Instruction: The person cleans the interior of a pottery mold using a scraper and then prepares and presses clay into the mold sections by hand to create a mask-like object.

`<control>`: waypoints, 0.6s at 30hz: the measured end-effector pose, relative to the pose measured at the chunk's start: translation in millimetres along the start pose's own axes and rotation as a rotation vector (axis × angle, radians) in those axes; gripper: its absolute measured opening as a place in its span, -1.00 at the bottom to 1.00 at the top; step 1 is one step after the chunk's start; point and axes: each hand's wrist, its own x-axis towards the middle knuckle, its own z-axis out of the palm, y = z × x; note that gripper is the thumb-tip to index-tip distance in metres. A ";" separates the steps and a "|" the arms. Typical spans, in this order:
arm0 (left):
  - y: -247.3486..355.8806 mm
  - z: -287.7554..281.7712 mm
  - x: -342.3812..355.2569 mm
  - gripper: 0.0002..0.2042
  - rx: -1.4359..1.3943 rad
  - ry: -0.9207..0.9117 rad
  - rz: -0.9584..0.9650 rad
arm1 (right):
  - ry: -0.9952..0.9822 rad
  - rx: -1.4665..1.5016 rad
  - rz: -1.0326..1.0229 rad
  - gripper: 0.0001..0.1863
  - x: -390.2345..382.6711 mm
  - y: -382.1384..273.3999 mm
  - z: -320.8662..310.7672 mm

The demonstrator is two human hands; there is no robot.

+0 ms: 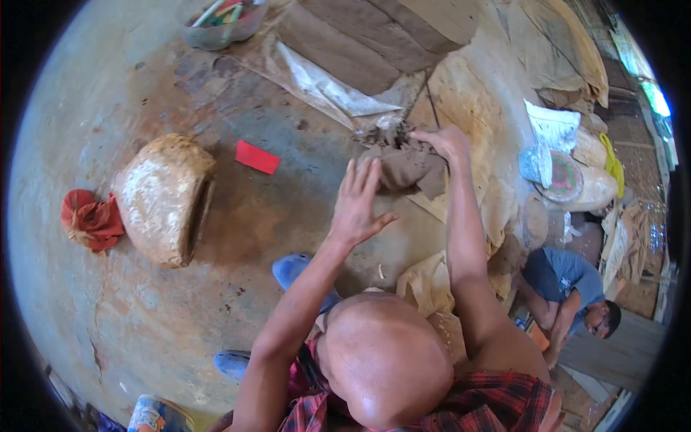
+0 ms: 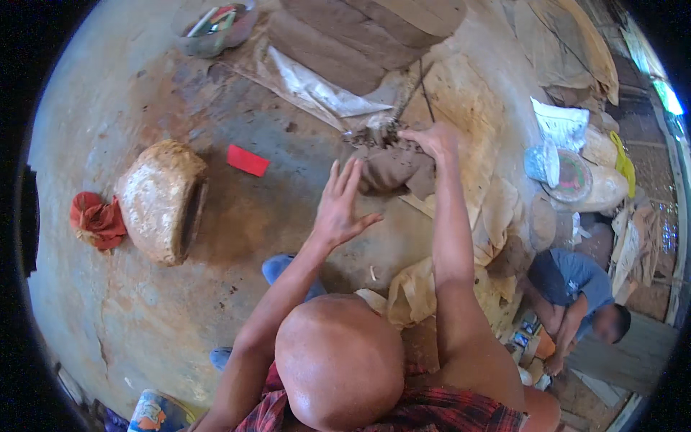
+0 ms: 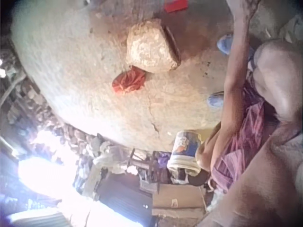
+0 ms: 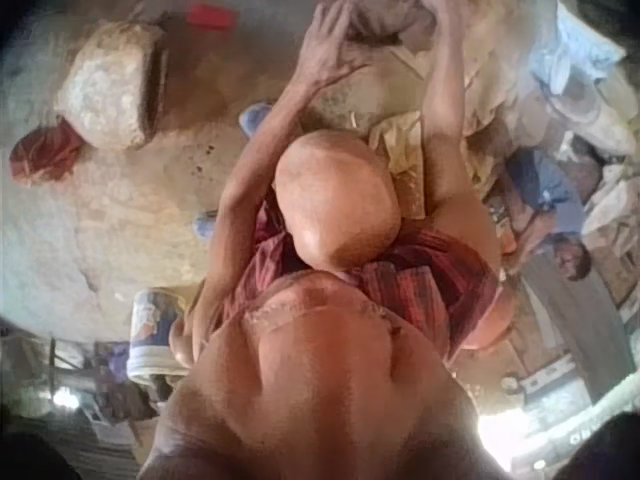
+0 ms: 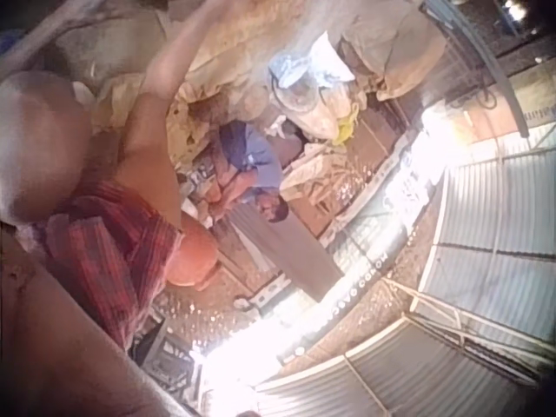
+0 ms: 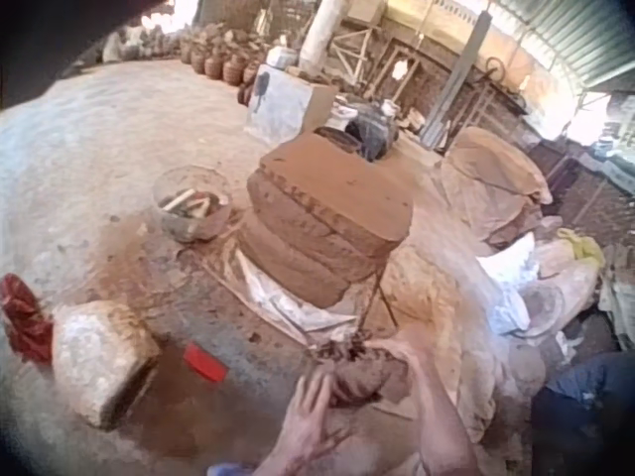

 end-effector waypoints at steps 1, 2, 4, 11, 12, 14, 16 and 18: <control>4.7 18.5 16.2 0.30 0.058 -0.040 0.003 | -0.004 -0.007 0.014 -0.13 -1.4 -5.0 6.2; 13.4 35.1 33.1 0.30 0.037 -0.048 0.013 | -0.002 -0.031 0.002 -0.18 0.2 -8.0 8.6; 28.4 59.9 61.6 0.41 0.147 -0.064 -0.081 | 0.000 -0.063 -0.008 -0.24 6.2 -11.2 11.1; 47.2 92.1 95.2 0.49 0.200 -0.036 -0.271 | 0.012 -0.043 0.049 -0.37 5.1 -13.7 10.1; 52.2 89.8 104.5 0.49 0.191 -0.043 -0.276 | 0.044 -0.059 0.024 -0.38 6.8 -12.4 7.5; 49.8 84.5 115.9 0.43 0.189 -0.101 -0.339 | -0.015 -0.016 0.032 -0.40 6.8 -14.5 6.1; 44.0 88.4 119.7 0.39 0.201 -0.086 -0.344 | -0.056 0.024 0.029 -0.42 13.5 -8.8 5.9; 39.4 88.8 122.7 0.36 0.213 -0.071 -0.352 | -0.068 0.064 -0.056 -0.45 12.8 -3.7 9.4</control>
